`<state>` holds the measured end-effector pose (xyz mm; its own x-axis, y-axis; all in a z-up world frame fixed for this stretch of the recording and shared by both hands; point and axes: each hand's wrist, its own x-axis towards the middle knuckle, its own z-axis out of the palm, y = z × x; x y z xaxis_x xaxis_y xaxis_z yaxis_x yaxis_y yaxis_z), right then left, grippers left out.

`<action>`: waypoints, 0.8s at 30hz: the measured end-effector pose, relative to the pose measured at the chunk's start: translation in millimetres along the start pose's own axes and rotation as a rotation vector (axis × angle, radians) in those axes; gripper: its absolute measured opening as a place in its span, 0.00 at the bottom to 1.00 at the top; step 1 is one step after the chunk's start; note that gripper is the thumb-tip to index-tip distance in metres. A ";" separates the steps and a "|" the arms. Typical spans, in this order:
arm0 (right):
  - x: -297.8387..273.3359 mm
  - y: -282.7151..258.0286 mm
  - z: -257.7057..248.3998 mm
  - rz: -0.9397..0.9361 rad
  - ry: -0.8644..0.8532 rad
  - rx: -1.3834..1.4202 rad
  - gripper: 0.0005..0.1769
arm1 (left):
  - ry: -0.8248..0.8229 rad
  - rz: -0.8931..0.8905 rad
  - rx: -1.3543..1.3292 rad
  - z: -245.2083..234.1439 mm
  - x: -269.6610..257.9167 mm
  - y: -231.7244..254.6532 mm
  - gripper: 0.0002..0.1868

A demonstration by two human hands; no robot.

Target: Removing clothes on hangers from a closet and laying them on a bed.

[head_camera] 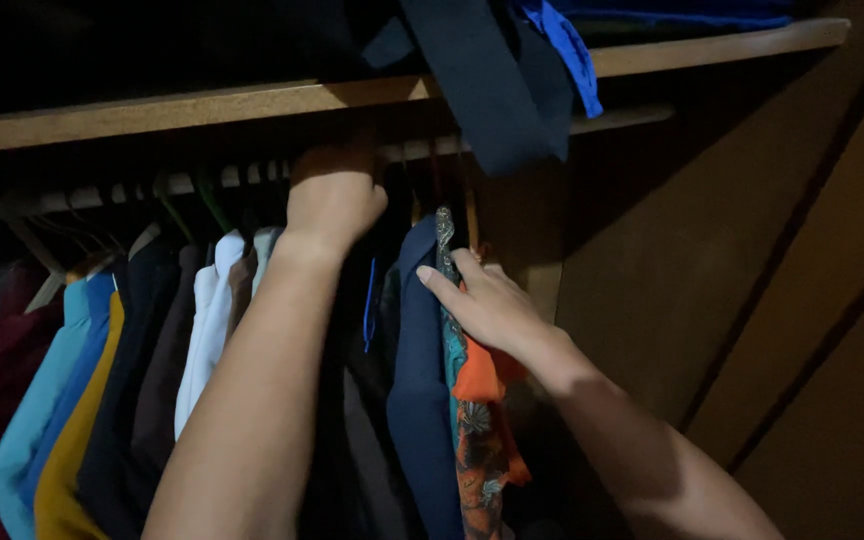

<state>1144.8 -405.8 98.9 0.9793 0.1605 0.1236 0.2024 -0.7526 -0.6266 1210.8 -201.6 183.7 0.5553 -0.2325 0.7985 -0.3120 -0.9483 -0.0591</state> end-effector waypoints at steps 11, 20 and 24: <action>-2.2 -6.7 -2.9 0.014 -0.002 -0.012 0.55 | 0.156 0.082 -0.010 -18.1 -6.9 21.3 0.25; 12.4 -16.7 -0.7 -0.013 0.050 0.014 0.69 | -0.069 -0.033 -0.073 -19.7 5.0 17.1 0.24; 16.0 -13.3 -2.7 -0.020 0.041 0.050 0.69 | -0.206 -0.091 -0.065 -18.8 4.7 11.0 0.25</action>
<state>1157.7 -395.0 111.3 0.9748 0.1477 0.1672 0.2220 -0.7163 -0.6616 1195.5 -209.1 198.0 0.7269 -0.1919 0.6593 -0.2985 -0.9530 0.0517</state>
